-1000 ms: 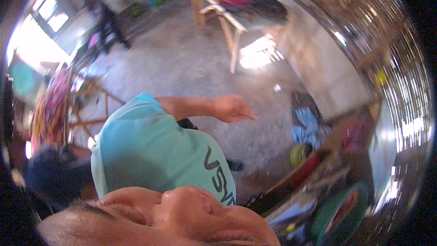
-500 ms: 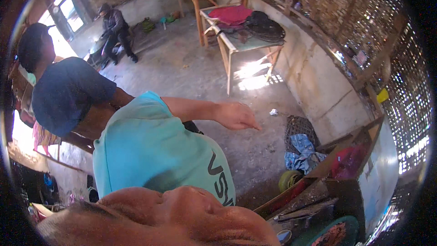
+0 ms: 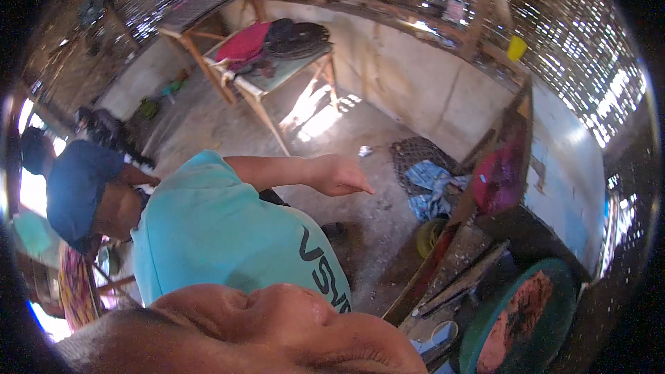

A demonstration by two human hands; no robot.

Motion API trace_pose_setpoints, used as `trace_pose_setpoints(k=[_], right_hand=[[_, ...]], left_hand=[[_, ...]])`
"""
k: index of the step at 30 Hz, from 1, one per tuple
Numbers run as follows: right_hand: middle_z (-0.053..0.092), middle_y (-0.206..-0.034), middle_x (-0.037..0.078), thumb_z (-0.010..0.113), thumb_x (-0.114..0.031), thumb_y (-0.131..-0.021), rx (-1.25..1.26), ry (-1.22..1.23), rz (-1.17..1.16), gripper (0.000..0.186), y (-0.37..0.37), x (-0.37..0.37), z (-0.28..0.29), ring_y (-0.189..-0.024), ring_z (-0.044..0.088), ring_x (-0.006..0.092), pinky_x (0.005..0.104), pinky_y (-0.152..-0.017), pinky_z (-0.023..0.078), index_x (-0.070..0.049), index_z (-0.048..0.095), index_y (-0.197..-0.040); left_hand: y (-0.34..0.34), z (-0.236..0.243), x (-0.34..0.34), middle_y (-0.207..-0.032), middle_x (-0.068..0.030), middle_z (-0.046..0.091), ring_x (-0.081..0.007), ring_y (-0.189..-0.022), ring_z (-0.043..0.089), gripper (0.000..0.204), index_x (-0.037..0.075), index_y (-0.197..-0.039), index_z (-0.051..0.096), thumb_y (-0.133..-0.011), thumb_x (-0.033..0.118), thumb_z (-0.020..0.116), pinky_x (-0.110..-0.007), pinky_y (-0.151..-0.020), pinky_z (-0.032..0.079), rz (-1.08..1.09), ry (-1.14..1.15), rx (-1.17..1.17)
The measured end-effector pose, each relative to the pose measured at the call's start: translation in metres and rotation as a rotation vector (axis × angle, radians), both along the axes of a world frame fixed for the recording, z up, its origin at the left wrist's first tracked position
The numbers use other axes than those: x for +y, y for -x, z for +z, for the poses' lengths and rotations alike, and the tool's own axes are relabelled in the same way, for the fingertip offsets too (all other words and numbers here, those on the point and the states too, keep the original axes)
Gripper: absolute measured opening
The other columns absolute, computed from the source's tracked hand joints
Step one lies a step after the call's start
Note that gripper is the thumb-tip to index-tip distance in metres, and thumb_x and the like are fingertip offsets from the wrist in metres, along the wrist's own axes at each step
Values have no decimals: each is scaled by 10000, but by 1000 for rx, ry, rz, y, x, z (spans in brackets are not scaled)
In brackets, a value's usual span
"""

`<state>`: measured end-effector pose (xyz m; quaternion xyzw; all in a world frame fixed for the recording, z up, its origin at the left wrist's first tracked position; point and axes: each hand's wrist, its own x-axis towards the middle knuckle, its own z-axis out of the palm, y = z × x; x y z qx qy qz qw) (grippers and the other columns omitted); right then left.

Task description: The person picks up a circular tray with small yellow and pink crackers on it, places it into a large pot for steaming, then removes a grid and a cloth before using a tool to shape and place more pink crackers onto another tray.

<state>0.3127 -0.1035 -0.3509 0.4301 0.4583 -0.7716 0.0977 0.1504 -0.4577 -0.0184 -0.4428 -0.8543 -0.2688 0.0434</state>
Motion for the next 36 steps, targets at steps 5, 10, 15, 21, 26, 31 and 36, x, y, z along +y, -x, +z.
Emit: trace_pose_setpoints(k=[5, 10, 15, 21, 26, 31, 36], right_hand=[[551, -939, 121, 449, -147, -836, 9, -46, -250, 258, -22, 8, 21, -822, 540, 244, 360, -657, 465, -27, 484, -1061], [552, -934, 120, 435, -142, -843, 43, -103, -604, 255, -81, -3, 49, -821, 540, 246, 368, -653, 467, -31, 476, -1069], [553, -929, 119, 421, -136, -849, 72, -157, -1097, 253, -193, -84, 82, -820, 540, 249, 375, -650, 470, -35, 469, -1076], [554, -922, 118, 405, -130, -857, 191, -263, -1784, 251, -292, -244, 92, -820, 540, 252, 384, -645, 473, -39, 460, -1085], [560, -915, 98, 487, -90, -823, -84, -409, -1843, 361, -383, -305, 63, -773, 560, 194, 336, -603, 483, -5, 364, -1151], [550, -742, 12, 538, -95, -794, -339, -727, -1698, 143, -451, -332, 158, -660, 476, 92, 238, -610, 399, -18, 544, -915], [579, -928, 148, 558, -238, -733, -927, -1066, -1239, 312, -458, -346, 198, -854, 544, 320, 383, -722, 430, -113, 551, -1019]], left_hand=[[54, 1, 19, -861, -49, 591, -219, -768, 555, 266, 129, -985, 571, -726, 72, 564, -338, -660, 440, -189, -158, 86], [87, 5, 25, -840, -49, 599, -213, -750, 564, 279, 135, -967, 584, -695, 80, 597, -317, -649, 450, -242, -224, 167], [94, -6, 25, -804, -82, 599, -246, -713, 561, 272, 86, -948, 581, -683, 23, 568, -335, -642, 449, -340, -397, 10], [74, -19, 73, -674, -114, 576, -185, -578, 544, 133, -2, -860, 593, -734, 19, 557, -262, -537, 425, -500, -403, -306], [1, -38, 126, -950, -138, 546, -246, -849, 529, 241, -10, -981, 537, -762, 91, 546, -316, -733, 415, -653, -306, -363], [-116, -31, 121, -1228, -167, 381, -295, -1133, 362, 543, 6, -1214, 351, -751, 164, 586, -369, -951, 260, -864, -392, -184], [-107, -107, 136, -776, -152, 586, -246, -724, 550, 262, -25, -871, 580, -802, 224, 536, -334, -675, 434, -603, -97, -313]])
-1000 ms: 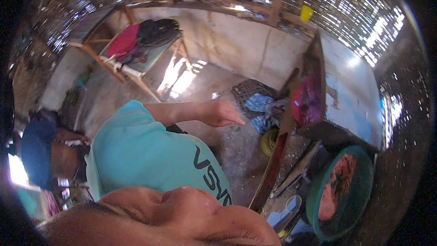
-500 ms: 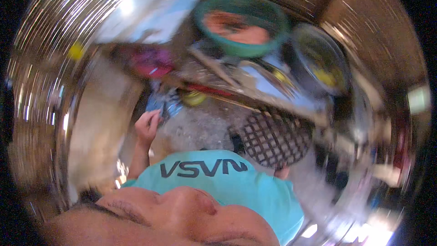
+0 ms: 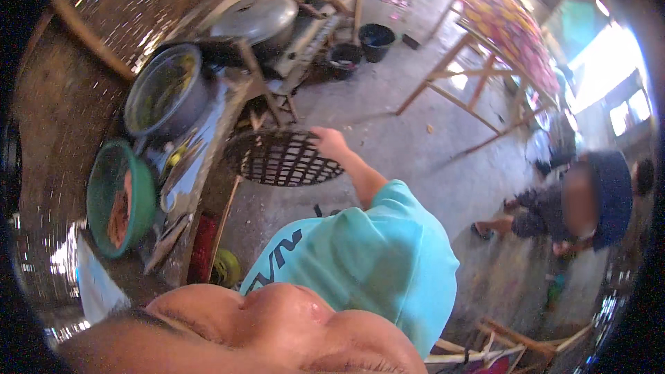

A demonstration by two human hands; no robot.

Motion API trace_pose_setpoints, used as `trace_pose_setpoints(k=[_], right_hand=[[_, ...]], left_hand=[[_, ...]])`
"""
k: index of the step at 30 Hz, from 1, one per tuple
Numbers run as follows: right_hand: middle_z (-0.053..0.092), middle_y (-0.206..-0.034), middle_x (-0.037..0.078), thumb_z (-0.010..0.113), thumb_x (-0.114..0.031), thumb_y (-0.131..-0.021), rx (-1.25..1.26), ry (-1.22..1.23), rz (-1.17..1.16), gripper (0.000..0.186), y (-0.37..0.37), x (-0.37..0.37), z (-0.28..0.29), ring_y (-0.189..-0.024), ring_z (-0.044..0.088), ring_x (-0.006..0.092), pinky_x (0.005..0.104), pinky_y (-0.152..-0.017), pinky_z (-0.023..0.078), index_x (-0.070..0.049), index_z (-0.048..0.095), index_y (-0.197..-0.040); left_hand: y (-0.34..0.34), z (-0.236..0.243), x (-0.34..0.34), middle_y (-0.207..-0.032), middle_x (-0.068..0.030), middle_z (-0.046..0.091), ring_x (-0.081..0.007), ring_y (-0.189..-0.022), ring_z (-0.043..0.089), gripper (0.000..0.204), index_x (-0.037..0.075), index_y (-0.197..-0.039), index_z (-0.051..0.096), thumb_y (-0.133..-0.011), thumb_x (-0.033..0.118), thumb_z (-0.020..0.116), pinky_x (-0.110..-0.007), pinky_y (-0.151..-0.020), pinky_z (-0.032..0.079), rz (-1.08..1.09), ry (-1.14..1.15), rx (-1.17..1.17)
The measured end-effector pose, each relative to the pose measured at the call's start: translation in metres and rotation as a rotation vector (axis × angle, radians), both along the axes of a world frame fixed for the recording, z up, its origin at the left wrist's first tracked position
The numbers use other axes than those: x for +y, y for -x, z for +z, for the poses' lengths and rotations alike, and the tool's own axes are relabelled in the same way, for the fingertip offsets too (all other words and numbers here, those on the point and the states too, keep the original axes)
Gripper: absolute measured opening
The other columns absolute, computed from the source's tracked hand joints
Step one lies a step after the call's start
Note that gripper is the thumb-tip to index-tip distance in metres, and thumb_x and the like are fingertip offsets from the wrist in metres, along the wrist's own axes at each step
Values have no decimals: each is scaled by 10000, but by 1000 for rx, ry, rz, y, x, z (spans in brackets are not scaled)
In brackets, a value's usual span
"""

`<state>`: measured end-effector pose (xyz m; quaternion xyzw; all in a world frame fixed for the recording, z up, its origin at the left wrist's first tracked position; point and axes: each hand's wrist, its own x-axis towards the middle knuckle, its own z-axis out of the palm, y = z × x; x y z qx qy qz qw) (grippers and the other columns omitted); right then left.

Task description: The person picks up a circular tray with small yellow and pink crackers on it, places it into a large pot for steaming, then removes a grid and a cloth before using a tool to shape and place more pink crackers onto another tray.

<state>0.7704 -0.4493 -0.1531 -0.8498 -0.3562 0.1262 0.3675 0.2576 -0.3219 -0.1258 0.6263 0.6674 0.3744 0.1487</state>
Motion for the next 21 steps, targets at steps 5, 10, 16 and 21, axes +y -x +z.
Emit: trace_pose_setpoints(k=[5, 10, 16, 21], right_hand=[[582, -822, 108, 501, -175, -725, -266, 118, 244, 159, -4, -43, 30, -830, 540, 301, 405, -669, 433, -103, 524, -865], [578, -789, 95, 501, -165, -719, -309, 174, 261, 154, -31, -100, 4, -799, 555, 281, 391, -651, 439, -103, 524, -857], [579, -857, 84, 492, -204, -761, -209, 383, 53, 202, -55, -179, -2, -839, 547, 264, 383, -677, 443, -117, 529, -939], [584, -837, 67, 485, -180, -761, -263, 408, -25, 188, -59, -208, 6, -820, 549, 253, 374, -673, 440, -119, 539, -930]], left_hand=[[41, -41, 3, -705, -184, 573, -267, -609, 524, 434, 1, -914, 577, -835, 399, 425, -394, -588, 419, 349, 430, 132], [-1, -86, 4, -746, -181, 563, -266, -642, 521, 456, 2, -945, 552, -828, 421, 414, -394, -608, 417, 350, 686, -10], [-73, -115, 10, -795, -178, 551, -265, -682, 516, 487, 3, -981, 523, -820, 446, 400, -394, -633, 415, 199, 729, -99], [-101, -128, 15, -836, -175, 540, -264, -716, 512, 515, 5, -1011, 498, -814, 468, 388, -393, -653, 414, 141, 771, -145]])
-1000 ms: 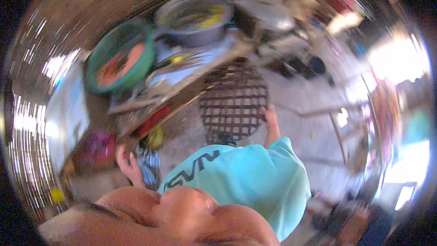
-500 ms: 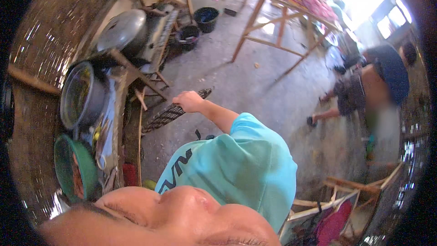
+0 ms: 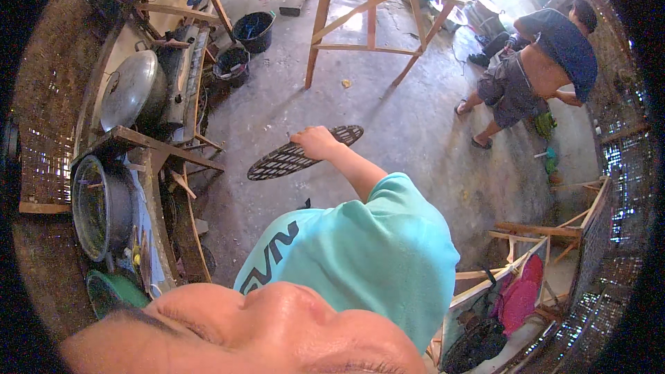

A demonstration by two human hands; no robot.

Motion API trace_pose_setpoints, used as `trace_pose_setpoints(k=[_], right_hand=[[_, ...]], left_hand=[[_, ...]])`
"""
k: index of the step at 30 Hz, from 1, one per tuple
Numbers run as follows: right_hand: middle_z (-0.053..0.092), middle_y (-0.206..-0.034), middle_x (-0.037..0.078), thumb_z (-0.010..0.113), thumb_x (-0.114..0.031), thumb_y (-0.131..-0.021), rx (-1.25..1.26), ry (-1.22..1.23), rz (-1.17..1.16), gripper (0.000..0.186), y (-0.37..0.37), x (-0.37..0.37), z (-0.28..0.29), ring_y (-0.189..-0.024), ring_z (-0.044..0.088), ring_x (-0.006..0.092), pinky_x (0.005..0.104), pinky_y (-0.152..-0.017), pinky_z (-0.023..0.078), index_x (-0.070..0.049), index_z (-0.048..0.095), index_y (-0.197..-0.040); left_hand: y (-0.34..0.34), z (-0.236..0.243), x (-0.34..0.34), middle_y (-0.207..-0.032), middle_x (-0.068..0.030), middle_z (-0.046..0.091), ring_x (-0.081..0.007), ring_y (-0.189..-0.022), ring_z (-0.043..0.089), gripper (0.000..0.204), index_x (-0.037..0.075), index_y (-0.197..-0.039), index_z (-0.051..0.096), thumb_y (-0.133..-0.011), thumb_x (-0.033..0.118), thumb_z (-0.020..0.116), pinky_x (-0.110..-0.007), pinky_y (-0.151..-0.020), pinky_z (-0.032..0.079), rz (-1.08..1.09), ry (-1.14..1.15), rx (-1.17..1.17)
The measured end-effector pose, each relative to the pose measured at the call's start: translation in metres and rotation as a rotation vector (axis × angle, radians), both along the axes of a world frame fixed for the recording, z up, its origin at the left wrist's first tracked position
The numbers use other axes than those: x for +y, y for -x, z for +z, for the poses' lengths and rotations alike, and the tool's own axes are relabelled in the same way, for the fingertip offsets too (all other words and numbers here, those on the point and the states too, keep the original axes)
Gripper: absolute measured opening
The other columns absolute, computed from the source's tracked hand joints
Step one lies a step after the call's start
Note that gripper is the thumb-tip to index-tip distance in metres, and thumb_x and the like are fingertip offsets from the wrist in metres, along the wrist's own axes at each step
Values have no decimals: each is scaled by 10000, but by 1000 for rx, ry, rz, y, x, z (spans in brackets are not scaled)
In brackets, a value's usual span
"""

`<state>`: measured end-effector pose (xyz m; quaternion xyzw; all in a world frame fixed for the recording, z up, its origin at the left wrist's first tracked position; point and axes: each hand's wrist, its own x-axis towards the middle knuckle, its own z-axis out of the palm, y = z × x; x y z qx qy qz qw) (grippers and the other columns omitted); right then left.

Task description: The person picks up a circular tray with small yellow and pink crackers on it, places it into a large pot for steaming, then removes a grid and a cloth before using a tool to shape and place more pink crackers onto another tray.

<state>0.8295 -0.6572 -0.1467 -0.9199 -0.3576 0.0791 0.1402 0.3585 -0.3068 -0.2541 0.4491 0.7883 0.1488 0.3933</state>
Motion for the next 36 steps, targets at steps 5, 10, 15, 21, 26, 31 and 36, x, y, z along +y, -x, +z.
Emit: trace_pose_setpoints(k=[5, 10, 15, 21, 26, 31, 36], right_hand=[[584, -831, 62, 490, -160, -745, -69, -82, -36, 205, 10, 10, 31, -813, 549, 245, 366, -675, 441, -121, 542, -940], [588, -879, 67, 521, -148, -716, -121, -282, -89, 248, 27, 36, 62, -848, 550, 241, 362, -687, 449, -118, 543, -962], [591, -842, 103, 554, -71, -684, -225, -601, -154, 254, 53, 74, 91, -810, 556, 280, 357, -670, 450, -83, 554, -938], [580, -833, 26, 608, -29, -730, 54, -1201, -358, 236, 37, 102, 82, -717, 517, 96, 236, -616, 430, -16, 558, -960], [550, -895, 68, 546, -36, -775, 535, -1741, -457, 244, 44, 154, 128, -814, 533, 165, 277, -715, 428, -3, 497, -1012], [545, -893, 74, 547, -64, -785, 1103, -1695, -333, 246, 28, 247, 105, -825, 523, 198, 350, -694, 419, -52, 473, -1019], [556, -903, 63, 529, -62, -786, 1512, -1427, -320, 138, 45, 368, 81, -842, 516, 196, 400, -698, 413, -61, 479, -914]], left_hand=[[2, -10, 10, -877, -173, 530, -263, -749, 508, 546, 6, -1041, 474, -807, 489, 376, -393, -674, 412, 10, 13, -50], [17, -19, 30, -917, -170, 520, -262, -783, 504, 578, 7, -1072, 449, -801, 510, 365, -393, -694, 410, 39, 24, -98], [49, -32, 55, -958, -167, 509, -261, -816, 500, 611, 9, -1102, 424, -794, 532, 353, -392, -715, 408, 103, 31, -150], [142, -44, 55, -1007, -164, 497, -260, -856, 495, 653, 10, -1138, 395, -786, 557, 339, -392, -739, 406, 392, -3, -244], [238, -44, 11, -1048, -162, 487, -259, -889, 491, 689, 12, -1169, 370, -779, 579, 328, -391, -760, 405, 772, -122, -250], [277, -52, -58, -1089, -159, 476, -258, -923, 488, 726, 13, -1199, 346, -773, 600, 316, -391, -780, 403, 1069, -184, -222], [266, -61, -80, -1130, -156, 466, -257, -956, 484, 764, 14, -1229, 321, -766, 621, 304, -391, -801, 401, 1238, -198, -208]])
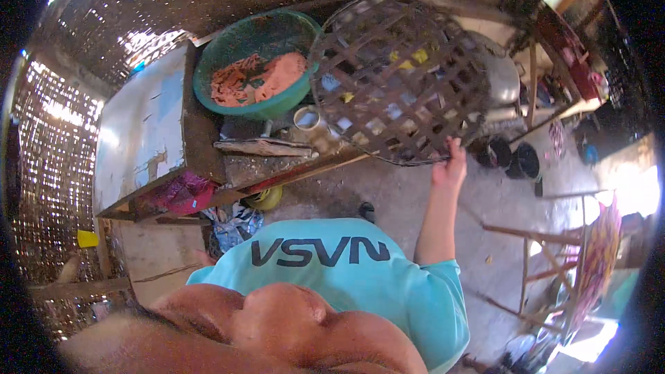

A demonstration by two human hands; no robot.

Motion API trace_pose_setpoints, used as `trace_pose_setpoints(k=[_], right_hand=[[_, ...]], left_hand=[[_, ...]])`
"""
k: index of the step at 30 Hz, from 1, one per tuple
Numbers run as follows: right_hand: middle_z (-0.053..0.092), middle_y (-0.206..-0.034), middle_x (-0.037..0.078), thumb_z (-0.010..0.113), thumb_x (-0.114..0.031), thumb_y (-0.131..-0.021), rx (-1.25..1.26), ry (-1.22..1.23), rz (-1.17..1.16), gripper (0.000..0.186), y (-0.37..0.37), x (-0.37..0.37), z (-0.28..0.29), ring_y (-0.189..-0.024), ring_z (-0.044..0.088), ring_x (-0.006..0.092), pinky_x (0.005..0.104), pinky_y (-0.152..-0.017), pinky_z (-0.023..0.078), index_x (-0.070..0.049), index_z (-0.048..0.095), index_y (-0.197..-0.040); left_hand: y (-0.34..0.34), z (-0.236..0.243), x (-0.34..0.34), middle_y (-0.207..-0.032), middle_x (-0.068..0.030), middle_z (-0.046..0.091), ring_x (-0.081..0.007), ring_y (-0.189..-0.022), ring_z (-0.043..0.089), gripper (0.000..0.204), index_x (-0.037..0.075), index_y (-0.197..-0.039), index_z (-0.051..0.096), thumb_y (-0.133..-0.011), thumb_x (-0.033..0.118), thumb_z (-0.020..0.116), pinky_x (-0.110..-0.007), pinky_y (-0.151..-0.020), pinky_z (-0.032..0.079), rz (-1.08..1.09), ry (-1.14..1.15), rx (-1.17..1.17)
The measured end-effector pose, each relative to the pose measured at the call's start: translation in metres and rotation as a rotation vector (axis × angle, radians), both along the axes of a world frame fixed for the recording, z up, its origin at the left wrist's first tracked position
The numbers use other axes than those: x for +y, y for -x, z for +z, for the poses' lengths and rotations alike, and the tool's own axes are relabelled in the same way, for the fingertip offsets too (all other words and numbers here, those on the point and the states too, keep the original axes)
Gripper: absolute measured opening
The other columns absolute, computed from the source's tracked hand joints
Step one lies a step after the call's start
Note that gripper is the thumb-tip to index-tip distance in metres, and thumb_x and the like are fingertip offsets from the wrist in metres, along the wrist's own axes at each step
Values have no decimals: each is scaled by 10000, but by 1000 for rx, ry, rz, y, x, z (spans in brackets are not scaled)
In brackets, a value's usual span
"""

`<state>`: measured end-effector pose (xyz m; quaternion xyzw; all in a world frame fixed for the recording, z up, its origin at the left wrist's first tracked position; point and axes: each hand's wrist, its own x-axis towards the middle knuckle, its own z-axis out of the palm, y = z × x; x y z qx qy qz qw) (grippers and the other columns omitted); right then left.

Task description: The person picks up a circular tray with small yellow and pink crackers on it, places it into a large pot for steaming, then removes a grid and a cloth before using a tool to shape and place more pink crackers onto another tray.

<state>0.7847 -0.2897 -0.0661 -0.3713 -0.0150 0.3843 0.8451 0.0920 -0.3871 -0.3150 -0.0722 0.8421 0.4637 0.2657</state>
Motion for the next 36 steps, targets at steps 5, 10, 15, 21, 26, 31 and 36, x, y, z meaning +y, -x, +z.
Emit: trace_pose_setpoints(k=[5, 10, 15, 21, 26, 31, 36], right_hand=[[551, -873, 64, 545, -129, -795, 108, 82, 227, 105, 35, 123, -14, -817, 510, 209, 355, -689, 437, -53, 508, -857], [553, -825, 52, 524, -159, -817, 158, 162, 307, 132, 48, 210, -36, -790, 513, 184, 392, -751, 396, -77, 486, -913], [526, -874, 75, 508, -112, -825, 242, 109, 366, 197, 51, 263, -47, -759, 526, 198, 378, -660, 451, -65, 412, -991], [528, -922, 93, 502, -205, -838, 113, 19, 548, 179, 43, 264, -55, -739, 523, 176, 299, -611, 448, -70, 449, -944], [520, -962, 103, 486, -398, -817, 63, 26, 753, 344, 27, 241, -55, -901, 499, 210, 351, -762, 428, -72, 473, -927], [505, -1027, 111, 486, -449, -793, 105, 69, 942, 432, 18, 223, -67, -981, 475, 261, 394, -882, 380, -49, 494, -956], [535, -968, 99, 455, -446, -810, -27, 201, 1185, 449, 31, 211, -80, -899, 523, 217, 346, -779, 457, -38, 483, -997]], left_hand=[[0, -24, -44, -1182, -136, 434, -256, -1028, 450, 759, 0, -1245, 305, -782, 601, 315, -382, -848, 376, 106, -159, -64], [-32, -30, -67, -1162, -124, 442, -250, -1023, 451, 714, -9, -1218, 334, -794, 565, 342, -376, -844, 374, 208, -177, -111], [-85, -21, -103, -1120, -120, 470, -242, -985, 471, 675, -10, -1186, 370, -796, 541, 366, -373, -818, 386, 343, -157, -108], [-159, -10, -117, -1069, -115, 503, -234, -939, 495, 630, -12, -1148, 414, -799, 512, 395, -370, -786, 400, 442, -145, -126], [-195, 1, -105, -1026, -111, 530, -226, -901, 516, 592, -13, -1116, 450, -802, 488, 419, -367, -760, 411, 465, -164, -114], [-195, 20, -76, -974, -106, 557, -216, -847, 537, 540, -14, -1085, 483, -804, 445, 449, -362, -715, 426, 515, -36, -48], [-180, -10, -92, -981, -115, 547, -233, -874, 527, 537, -4, -1143, 433, -723, 297, 578, -366, -709, 425, 495, -68, 32]])
